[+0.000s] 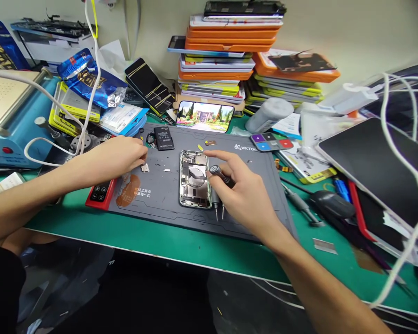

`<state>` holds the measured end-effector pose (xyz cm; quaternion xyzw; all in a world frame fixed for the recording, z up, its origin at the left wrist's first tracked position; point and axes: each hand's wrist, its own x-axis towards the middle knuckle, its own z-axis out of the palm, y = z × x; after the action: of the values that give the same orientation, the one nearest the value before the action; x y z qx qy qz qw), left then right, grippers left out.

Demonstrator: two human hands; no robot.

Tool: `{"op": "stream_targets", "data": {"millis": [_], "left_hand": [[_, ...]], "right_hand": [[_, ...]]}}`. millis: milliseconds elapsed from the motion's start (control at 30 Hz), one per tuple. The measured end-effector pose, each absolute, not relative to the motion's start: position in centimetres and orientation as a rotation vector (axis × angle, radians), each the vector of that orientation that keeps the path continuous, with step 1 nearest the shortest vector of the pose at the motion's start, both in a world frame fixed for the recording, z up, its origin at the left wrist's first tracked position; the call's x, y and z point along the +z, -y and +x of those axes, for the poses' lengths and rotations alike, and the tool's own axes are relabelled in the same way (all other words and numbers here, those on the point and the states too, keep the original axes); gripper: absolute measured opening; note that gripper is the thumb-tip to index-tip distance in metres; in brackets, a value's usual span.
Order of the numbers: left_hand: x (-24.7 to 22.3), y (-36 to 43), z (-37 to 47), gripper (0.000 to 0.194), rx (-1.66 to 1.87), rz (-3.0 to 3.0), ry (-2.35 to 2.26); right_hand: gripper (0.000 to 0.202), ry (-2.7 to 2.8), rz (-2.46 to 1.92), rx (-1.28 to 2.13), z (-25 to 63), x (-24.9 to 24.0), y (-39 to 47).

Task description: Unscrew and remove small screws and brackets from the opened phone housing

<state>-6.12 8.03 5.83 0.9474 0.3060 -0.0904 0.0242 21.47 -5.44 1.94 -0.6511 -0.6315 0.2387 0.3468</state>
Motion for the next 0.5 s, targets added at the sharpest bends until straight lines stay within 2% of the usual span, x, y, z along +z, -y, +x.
{"op": "stream_targets", "data": {"millis": [500], "left_hand": [[5.56,-8.87,-6.24,0.031,-0.270,2.916,-0.989]], "right_hand": [[0.045,1.607,-1.638,0.612,21.46,1.97,5.16]]}}
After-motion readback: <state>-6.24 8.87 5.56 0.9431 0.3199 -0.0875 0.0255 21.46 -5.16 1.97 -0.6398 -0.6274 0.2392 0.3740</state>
